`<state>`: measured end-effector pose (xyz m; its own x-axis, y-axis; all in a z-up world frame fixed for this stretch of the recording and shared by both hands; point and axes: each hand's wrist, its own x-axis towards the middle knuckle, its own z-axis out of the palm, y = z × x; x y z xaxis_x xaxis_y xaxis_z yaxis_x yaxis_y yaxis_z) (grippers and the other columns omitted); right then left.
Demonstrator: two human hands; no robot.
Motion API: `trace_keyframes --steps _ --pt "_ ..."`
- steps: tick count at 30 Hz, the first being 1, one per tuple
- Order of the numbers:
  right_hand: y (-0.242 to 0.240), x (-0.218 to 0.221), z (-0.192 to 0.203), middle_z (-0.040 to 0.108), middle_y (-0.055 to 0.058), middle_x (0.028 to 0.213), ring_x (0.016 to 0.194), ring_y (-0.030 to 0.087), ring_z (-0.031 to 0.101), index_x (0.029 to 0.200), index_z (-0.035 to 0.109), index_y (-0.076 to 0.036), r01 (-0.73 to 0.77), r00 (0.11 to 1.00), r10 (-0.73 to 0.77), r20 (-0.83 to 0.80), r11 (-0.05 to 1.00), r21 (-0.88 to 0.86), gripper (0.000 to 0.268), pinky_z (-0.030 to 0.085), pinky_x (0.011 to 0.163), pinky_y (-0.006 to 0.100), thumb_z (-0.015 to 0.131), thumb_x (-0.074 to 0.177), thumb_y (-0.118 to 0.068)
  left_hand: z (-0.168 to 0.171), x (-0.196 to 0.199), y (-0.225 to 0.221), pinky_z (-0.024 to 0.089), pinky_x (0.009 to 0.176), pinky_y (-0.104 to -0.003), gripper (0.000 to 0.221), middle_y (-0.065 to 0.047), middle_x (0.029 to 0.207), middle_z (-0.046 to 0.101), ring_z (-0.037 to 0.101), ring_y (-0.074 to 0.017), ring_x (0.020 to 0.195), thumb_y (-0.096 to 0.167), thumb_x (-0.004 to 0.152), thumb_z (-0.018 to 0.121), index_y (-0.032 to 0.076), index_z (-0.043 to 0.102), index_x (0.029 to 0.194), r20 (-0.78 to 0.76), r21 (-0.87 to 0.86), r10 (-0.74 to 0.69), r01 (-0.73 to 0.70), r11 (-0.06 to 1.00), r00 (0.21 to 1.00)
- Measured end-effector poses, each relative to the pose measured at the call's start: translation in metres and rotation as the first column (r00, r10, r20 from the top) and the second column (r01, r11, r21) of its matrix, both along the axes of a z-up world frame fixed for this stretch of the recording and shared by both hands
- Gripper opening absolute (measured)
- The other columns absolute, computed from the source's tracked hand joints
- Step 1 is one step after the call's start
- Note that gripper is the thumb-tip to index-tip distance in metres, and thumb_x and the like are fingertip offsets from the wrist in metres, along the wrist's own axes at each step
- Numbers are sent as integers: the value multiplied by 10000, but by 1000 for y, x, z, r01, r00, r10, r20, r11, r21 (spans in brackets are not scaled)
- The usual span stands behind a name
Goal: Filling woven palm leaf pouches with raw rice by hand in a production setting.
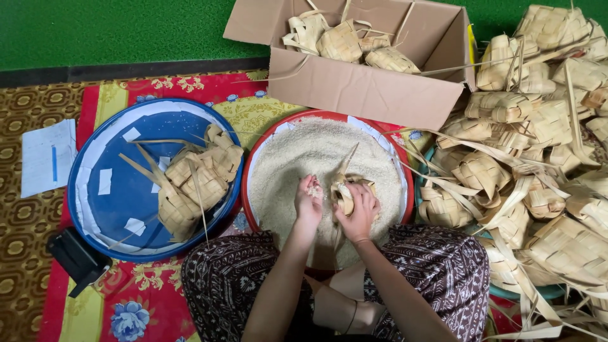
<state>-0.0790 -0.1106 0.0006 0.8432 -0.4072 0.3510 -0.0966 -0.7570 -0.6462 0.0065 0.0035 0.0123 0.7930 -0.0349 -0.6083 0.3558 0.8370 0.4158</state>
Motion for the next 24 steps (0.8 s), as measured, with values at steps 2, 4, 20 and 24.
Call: trace_keyframes --steps 2,4,20,24 --pt "0 0 -4 513 -84 1319 1444 179 372 1375 547 -356 2 1000 -2 1 1000 -5 662 213 1109 539 762 773 -528 31 -6 -6 494 725 -206 267 -39 1000 695 638 -138 873 331 996 604 82 688 1045 105 117 -28 15 993 994" --pt "-2 1 -8 514 -84 1327 1448 181 369 1376 547 -360 4 1000 -4 3 1000 -11 670 209 1112 538 765 765 -528 61 -15 -14 521 747 -243 381 -69 979 689 660 -159 863 432 1051 529 78 668 1040 207 233 -66 16 972 976" --pt "-3 2 -13 520 -72 1330 1446 190 381 1377 551 -343 4 1000 -3 22 999 -37 690 215 1102 534 770 748 -525 11 -9 -2 463 995 -455 217 -65 1055 715 665 -328 1057 306 1042 518 186 684 1116 179 981 -561 -107 160 808" --pt "-4 4 -15 520 -76 1335 1452 180 374 1376 552 -347 2 1000 -1 23 999 -37 679 212 1108 533 757 757 -539 -15 -12 -7 444 1032 -447 273 -168 1139 712 637 -374 1172 281 953 624 109 692 1154 47 878 -457 181 443 888"
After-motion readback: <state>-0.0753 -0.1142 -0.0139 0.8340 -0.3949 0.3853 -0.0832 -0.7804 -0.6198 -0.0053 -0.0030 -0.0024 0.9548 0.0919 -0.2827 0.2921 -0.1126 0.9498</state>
